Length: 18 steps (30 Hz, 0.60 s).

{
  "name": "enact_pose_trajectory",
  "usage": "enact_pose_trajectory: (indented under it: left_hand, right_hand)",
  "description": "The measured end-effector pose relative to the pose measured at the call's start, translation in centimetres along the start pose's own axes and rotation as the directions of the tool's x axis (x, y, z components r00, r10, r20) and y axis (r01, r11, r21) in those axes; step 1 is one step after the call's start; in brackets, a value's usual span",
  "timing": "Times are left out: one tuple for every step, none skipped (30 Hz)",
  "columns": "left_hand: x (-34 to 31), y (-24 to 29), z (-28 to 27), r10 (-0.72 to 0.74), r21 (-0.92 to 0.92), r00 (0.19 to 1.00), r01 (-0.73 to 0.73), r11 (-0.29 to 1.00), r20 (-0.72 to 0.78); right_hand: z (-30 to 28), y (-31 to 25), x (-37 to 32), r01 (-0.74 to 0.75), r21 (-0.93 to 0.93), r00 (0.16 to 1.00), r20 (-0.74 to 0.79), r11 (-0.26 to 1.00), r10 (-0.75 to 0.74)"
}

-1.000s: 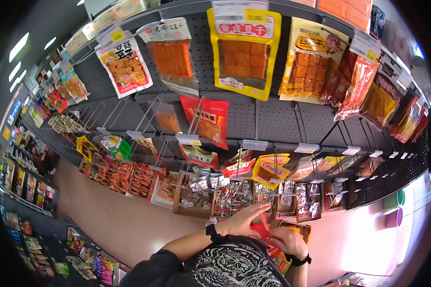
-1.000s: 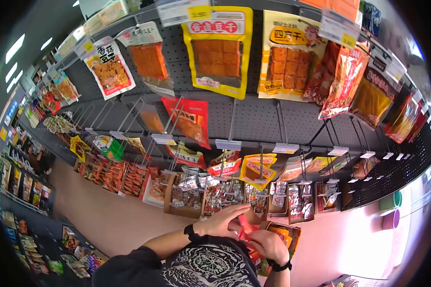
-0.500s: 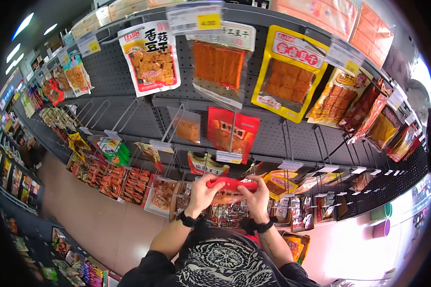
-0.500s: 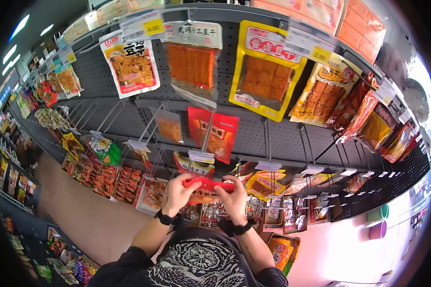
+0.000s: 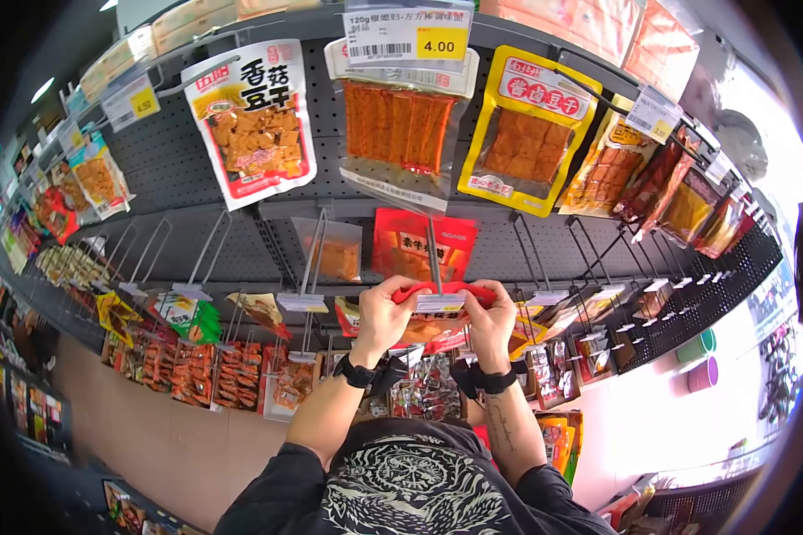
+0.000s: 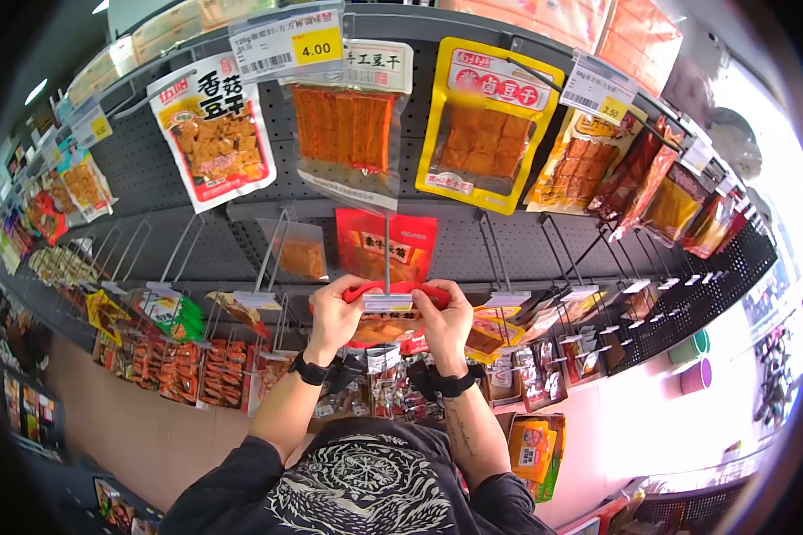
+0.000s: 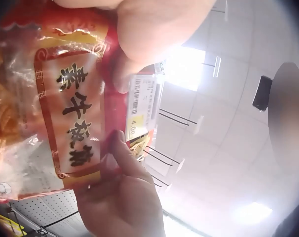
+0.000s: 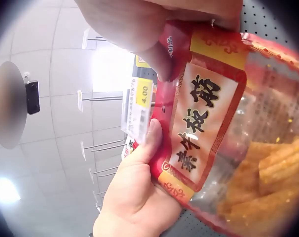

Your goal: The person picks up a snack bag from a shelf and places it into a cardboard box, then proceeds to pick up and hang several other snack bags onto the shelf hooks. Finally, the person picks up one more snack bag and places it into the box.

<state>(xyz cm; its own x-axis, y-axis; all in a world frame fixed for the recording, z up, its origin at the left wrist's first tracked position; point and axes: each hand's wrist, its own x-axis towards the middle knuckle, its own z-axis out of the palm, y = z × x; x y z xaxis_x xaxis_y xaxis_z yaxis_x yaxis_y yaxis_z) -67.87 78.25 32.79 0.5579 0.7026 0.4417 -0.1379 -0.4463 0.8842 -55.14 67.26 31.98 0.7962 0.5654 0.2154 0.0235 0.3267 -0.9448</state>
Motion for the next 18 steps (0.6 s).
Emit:
enact_pose_trajectory:
  left_hand:
    - [0.0,-0.7,0.2,0.013,-0.015,1.000,-0.013,1.000,-0.009]
    - [-0.2,-1.3,0.2,-0.009,-0.050,1.000,0.009,0.999,-0.002]
    - [-0.3,-1.8,0.2,-0.014,-0.076,1.000,0.013,0.997,-0.010]
    - [-0.4,-1.9,0.2,-0.021,-0.099,1.000,0.019,0.995,-0.020]
    - [-0.4,-1.9,0.2,-0.025,-0.104,1.000,0.024,0.994,-0.012]
    - [-0.2,-1.8,0.2,-0.018,-0.113,1.000,0.018,0.993,-0.002]
    - [0.2,-1.8,0.1,-0.007,-0.122,1.000,0.008,0.992,0.006]
    - [0.5,-1.6,0.2,-0.007,-0.127,1.000,0.008,0.992,0.008]
    - [0.7,-1.5,0.2,-0.029,-0.150,0.999,0.032,0.988,0.026]
    - [0.8,-1.4,0.1,-0.050,-0.171,0.998,0.057,0.984,0.044]
    - [0.7,-1.4,0.2,-0.051,-0.174,0.998,0.058,0.983,0.045]
    - [0.7,-1.6,0.2,-0.070,-0.191,0.996,0.078,0.978,0.047]
    - [0.8,-1.7,0.2,-0.088,-0.209,0.995,0.097,0.973,0.050]
    - [0.9,-1.7,0.2,-0.087,-0.210,0.995,0.096,0.973,0.051]
    - [1.0,-1.7,0.2,-0.100,-0.213,0.993,0.110,0.971,0.056]
    - [1.1,-1.7,0.1,-0.112,-0.215,0.992,0.123,0.969,0.060]
    - [1.3,-1.6,0.1,-0.114,-0.215,0.991,0.125,0.969,0.063]
    - [1.6,-1.4,0.0,-0.094,-0.206,0.994,0.102,0.973,0.049]
  right_hand:
    - [-0.1,0.4,0.1,0.006,-0.059,1.000,-0.002,0.998,-0.006]
    - [-0.2,0.5,0.2,0.031,-0.110,1.000,0.004,0.993,-0.031]
    - [-0.3,0.6,0.0,0.023,-0.089,1.000,0.000,0.996,-0.023]
    - [0.1,0.1,-0.2,0.014,-0.066,1.000,-0.002,0.998,-0.014]
    - [0.1,0.0,-0.3,0.010,-0.070,1.000,-0.009,0.997,-0.011]
    - [0.2,-0.1,-0.2,0.020,-0.074,1.000,-0.011,0.997,-0.021]
    - [0.3,-0.2,-0.1,0.034,-0.077,0.999,-0.010,0.996,-0.035]
    - [0.3,-0.4,0.1,0.035,-0.082,0.999,-0.013,0.996,-0.037]
    - [0.2,-0.5,0.2,0.056,-0.114,0.998,-0.018,0.992,-0.059]
    - [0.3,-0.7,0.3,0.076,-0.144,0.997,-0.022,0.987,-0.080]
    - [0.4,-0.9,0.4,0.049,-0.128,0.998,-0.033,0.991,-0.053]
    - [0.5,-0.8,0.5,0.049,-0.130,0.998,-0.034,0.990,-0.054]
    - [0.6,-0.6,0.7,0.039,-0.126,0.998,-0.035,0.991,-0.043]
    - [0.8,-0.7,0.9,0.028,-0.121,0.999,-0.035,0.992,-0.032]
    - [1.0,-0.9,0.9,0.026,-0.122,0.999,-0.038,0.992,-0.031]
    - [1.3,-1.7,0.9,0.036,-0.147,0.998,-0.039,0.989,-0.042]
    - [1.5,-2.1,1.0,0.045,-0.171,0.998,-0.039,0.984,-0.052]
    - [1.5,-2.0,1.1,0.041,-0.170,0.998,-0.042,0.985,-0.049]
